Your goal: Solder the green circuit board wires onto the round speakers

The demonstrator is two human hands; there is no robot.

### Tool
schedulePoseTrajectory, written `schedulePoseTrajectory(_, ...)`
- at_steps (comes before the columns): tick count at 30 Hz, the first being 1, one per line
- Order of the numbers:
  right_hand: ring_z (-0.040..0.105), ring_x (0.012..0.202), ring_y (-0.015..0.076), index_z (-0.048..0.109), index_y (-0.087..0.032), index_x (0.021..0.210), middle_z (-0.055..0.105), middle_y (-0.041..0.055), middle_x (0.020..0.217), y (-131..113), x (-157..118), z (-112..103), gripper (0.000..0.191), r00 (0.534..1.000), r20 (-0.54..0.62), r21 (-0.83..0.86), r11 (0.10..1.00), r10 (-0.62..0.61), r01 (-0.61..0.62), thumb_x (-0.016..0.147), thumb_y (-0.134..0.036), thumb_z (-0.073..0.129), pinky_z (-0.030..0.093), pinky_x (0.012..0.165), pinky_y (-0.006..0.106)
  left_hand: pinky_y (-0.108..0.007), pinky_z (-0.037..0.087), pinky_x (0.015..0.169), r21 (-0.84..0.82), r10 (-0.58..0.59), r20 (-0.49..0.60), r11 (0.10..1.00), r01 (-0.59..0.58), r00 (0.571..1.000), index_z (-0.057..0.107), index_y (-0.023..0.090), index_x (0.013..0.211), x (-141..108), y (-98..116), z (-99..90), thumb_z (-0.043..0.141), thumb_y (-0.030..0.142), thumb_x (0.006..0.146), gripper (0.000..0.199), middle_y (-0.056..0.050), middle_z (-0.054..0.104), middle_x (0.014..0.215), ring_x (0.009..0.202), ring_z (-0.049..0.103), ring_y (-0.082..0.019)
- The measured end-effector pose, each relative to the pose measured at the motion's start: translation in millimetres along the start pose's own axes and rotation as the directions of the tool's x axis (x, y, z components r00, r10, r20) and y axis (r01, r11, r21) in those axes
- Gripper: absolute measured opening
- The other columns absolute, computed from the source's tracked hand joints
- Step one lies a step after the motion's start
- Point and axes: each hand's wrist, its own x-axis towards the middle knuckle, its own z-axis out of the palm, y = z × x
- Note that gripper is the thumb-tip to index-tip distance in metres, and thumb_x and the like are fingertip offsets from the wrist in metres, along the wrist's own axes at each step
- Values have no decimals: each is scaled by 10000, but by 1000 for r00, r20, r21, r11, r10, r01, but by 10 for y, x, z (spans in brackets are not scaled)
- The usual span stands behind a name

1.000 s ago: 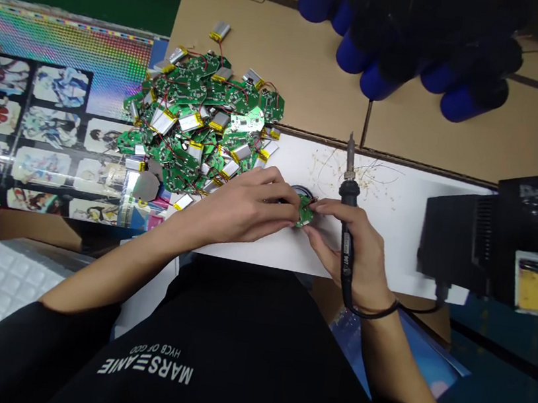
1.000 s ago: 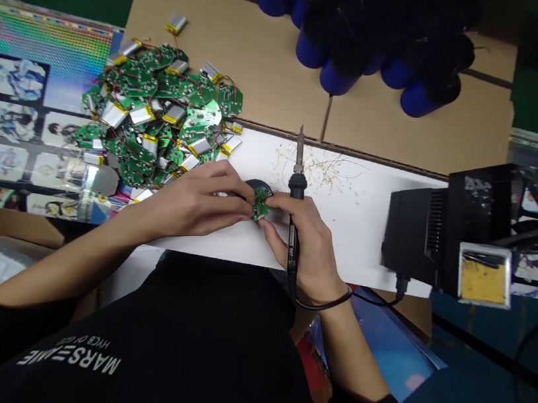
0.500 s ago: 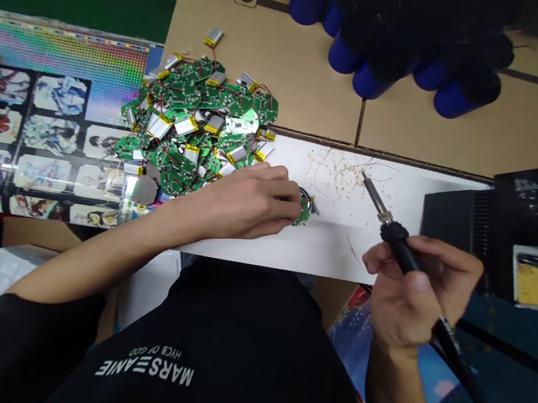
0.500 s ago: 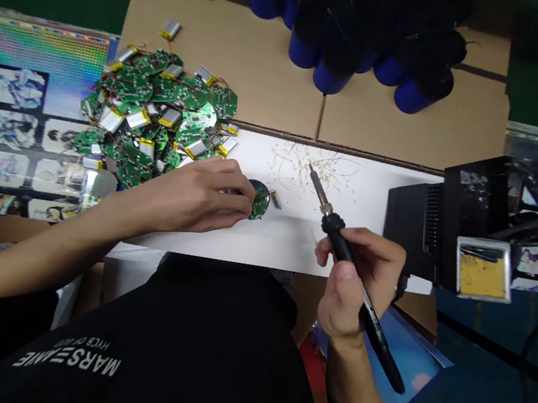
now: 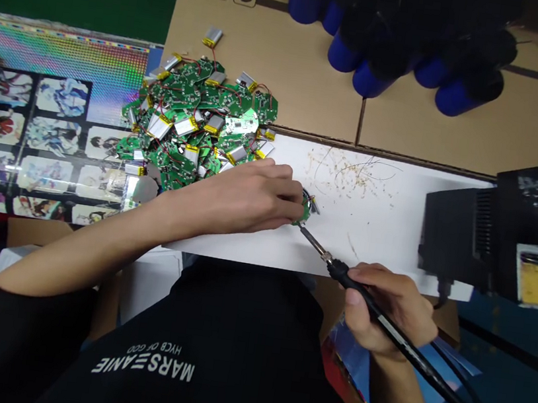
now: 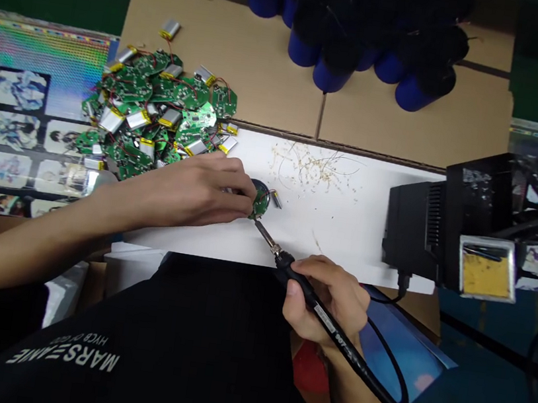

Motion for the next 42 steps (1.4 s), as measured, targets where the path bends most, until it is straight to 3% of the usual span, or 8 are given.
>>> schedulePoseTrajectory(22, 759, 577, 198, 722, -259, 1081, 811, 17, 805, -19, 73, -50, 257, 995, 98, -38, 999, -13, 17, 837, -181, 741, 637, 489, 282, -368, 430, 847, 4, 27, -5, 1000, -27, 1000, 733, 217, 990, 29, -22, -9, 541, 214, 1097, 220, -72, 753, 1062, 999, 620, -240)
schedulePoseTrajectory(30, 759, 590, 185, 722, -244, 1069, 782, 7, 770, -29, 98, -59, 239, 992, 119, -26, 999, -41, 45, 845, -162, 732, 637, 509, 270, -371, 429, 850, 59, 45, 39, 997, -47, 998, 708, 210, 995, 44, -19, -28, 543, 219, 1099, 196, -71, 751, 1091, 1008, 613, -246)
schedulePoseTrajectory(38, 761, 608, 190, 743, -232, 1080, 796, 19, 797, -18, 91, -58, 263, 992, 115, -16, 999, -48, 50, 832, -147, 746, 638, 520, 286, -359, 426, 855, 15, 42, 27, 999, -42, 999, 716, 216, 993, 43, -27, -29, 561, 217, 1091, 183, -72, 753, 1089, 1016, 612, -244)
schedulePoseTrajectory(42, 750, 611, 202, 772, -234, 1078, 795, 28, 809, 24, 18, -126, 231, 1000, 13, 5, 1000, -17, 16, 851, -190, 761, 610, 482, 311, -364, 421, 850, 36, 47, 26, 998, -48, 999, 715, 211, 994, 45, -27, -32, 549, 213, 1098, 195, -72, 753, 1085, 1008, 615, -244)
